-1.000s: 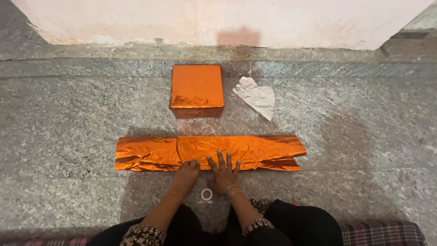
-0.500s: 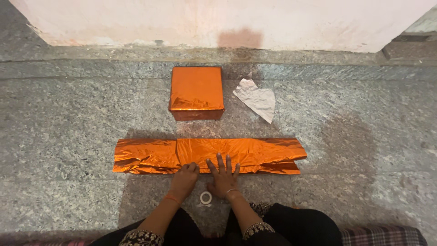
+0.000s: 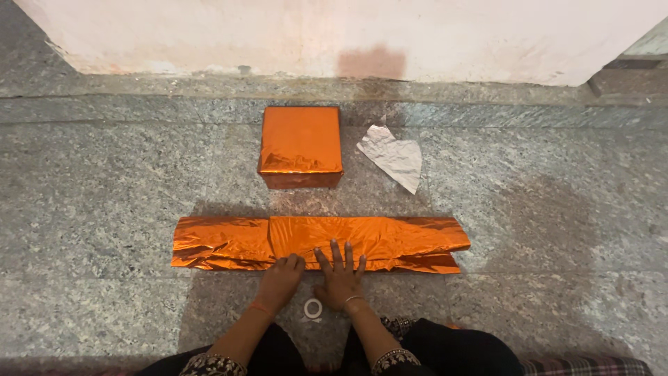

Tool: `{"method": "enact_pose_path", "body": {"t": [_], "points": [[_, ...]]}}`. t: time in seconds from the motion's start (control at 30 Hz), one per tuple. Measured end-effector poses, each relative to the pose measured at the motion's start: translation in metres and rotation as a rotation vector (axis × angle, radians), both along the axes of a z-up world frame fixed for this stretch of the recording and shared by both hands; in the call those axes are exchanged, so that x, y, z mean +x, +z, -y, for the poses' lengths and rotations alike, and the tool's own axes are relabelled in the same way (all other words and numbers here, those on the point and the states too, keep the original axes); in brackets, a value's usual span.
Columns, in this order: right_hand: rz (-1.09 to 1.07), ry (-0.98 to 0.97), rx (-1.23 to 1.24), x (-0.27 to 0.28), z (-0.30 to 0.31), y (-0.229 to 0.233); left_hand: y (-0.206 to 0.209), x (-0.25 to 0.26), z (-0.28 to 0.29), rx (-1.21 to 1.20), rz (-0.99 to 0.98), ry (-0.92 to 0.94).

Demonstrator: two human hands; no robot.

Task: The person wraps a small rectangular box with orange metallic paper. They place the box on the paper, fold the paper over the box, and secure the folds with clear tape. The person smooths the paper and folds the ends to complete the wrapping.

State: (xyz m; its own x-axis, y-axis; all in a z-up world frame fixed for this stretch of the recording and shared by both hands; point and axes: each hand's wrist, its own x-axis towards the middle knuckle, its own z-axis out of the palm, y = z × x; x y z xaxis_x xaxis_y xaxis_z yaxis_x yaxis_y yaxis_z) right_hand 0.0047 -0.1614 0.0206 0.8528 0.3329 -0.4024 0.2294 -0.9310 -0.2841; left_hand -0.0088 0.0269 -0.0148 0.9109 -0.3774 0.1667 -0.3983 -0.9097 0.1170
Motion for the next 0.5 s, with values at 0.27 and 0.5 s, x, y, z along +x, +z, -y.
{"method": "enact_pose_path", "body": {"t": [0.27,0.5], "points": [[-0.026,0.007,-0.006,0.0002,0.0009,-0.0013,0.0112,-0.0032,0.0008,-0.013,0.078,-0.024],[0.027,0.010,0.020,-0.0005,0.0027,-0.0076,0.0086,-0.0027,0.0018,-0.027,0.059,0.002]]}}
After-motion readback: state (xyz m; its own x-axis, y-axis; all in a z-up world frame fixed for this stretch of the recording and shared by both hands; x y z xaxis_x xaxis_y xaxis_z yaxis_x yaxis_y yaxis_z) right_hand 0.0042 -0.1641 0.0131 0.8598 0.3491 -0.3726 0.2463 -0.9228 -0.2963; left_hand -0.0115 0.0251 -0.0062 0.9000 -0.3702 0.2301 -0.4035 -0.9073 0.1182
